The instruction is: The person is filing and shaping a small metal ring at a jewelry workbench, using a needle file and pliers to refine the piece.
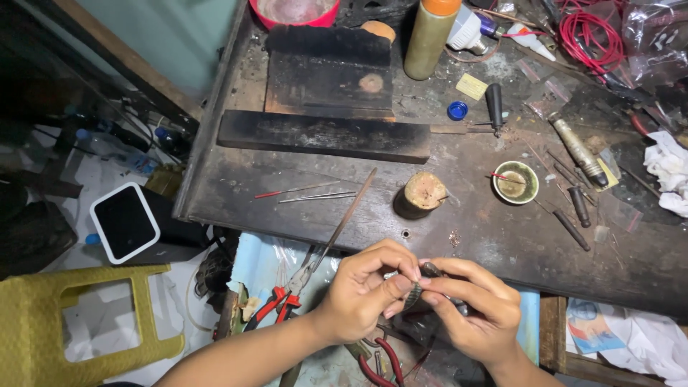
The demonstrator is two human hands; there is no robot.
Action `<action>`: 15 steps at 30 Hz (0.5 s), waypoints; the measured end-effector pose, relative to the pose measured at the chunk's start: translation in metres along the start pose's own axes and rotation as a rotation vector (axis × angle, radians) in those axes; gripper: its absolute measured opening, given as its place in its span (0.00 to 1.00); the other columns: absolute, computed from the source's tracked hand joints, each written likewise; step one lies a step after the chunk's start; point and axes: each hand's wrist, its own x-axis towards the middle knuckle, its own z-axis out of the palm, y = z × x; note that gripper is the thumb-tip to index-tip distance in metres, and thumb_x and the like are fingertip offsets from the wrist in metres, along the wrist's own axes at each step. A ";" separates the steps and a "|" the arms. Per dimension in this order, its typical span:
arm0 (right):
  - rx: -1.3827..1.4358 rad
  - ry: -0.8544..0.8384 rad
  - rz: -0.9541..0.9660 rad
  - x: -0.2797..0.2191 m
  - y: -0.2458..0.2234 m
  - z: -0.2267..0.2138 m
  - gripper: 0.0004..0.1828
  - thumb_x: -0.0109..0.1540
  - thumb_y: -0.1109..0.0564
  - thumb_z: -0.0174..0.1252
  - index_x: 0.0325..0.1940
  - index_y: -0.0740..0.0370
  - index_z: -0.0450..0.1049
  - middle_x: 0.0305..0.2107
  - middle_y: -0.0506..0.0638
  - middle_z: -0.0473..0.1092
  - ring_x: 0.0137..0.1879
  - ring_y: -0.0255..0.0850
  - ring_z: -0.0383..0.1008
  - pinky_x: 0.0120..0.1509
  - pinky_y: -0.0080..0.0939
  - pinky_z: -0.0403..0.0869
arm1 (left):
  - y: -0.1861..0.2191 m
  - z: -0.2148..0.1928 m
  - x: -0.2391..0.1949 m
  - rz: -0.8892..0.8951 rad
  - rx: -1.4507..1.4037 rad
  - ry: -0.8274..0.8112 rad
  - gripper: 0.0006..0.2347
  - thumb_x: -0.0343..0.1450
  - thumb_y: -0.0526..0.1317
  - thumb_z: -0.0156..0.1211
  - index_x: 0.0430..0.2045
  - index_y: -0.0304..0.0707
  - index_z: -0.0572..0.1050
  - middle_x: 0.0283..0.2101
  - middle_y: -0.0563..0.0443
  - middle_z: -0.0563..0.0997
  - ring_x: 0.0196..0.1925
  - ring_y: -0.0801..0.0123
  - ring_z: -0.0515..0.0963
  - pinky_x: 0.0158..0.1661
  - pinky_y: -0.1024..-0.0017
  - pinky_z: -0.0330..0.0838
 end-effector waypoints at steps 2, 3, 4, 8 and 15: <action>0.017 -0.008 -0.004 0.003 -0.002 0.001 0.05 0.60 0.58 0.63 0.37 0.60 0.81 0.39 0.58 0.79 0.41 0.43 0.85 0.49 0.34 0.82 | 0.000 -0.001 0.001 -0.003 -0.021 -0.001 0.02 0.77 0.32 0.56 0.37 0.29 0.74 0.43 0.39 0.72 0.25 0.70 0.69 0.23 0.81 0.65; 0.030 -0.016 -0.005 0.004 -0.004 0.001 0.04 0.61 0.59 0.62 0.37 0.60 0.80 0.39 0.58 0.79 0.41 0.43 0.85 0.48 0.34 0.82 | 0.000 -0.002 0.001 -0.008 -0.046 -0.004 0.02 0.77 0.31 0.56 0.37 0.29 0.74 0.43 0.39 0.72 0.24 0.69 0.68 0.24 0.81 0.65; 0.033 -0.017 -0.005 0.005 -0.004 0.001 0.04 0.61 0.59 0.62 0.37 0.60 0.80 0.39 0.58 0.79 0.41 0.43 0.85 0.48 0.34 0.82 | -0.001 -0.003 0.001 -0.007 -0.045 -0.001 0.02 0.77 0.31 0.56 0.37 0.29 0.74 0.43 0.39 0.72 0.24 0.69 0.68 0.24 0.81 0.65; 0.045 -0.019 -0.003 0.004 -0.003 0.001 0.03 0.61 0.63 0.62 0.38 0.62 0.79 0.39 0.59 0.80 0.41 0.44 0.85 0.49 0.34 0.82 | -0.004 -0.006 0.001 -0.029 -0.096 0.003 0.02 0.77 0.31 0.56 0.39 0.29 0.74 0.43 0.40 0.72 0.24 0.69 0.68 0.24 0.80 0.65; 0.016 -0.002 0.071 -0.006 0.007 -0.002 0.09 0.60 0.62 0.63 0.43 0.64 0.75 0.38 0.55 0.81 0.42 0.41 0.87 0.48 0.31 0.84 | -0.003 -0.006 0.002 -0.051 -0.106 0.012 0.03 0.77 0.31 0.56 0.38 0.29 0.74 0.42 0.41 0.72 0.24 0.70 0.68 0.25 0.81 0.64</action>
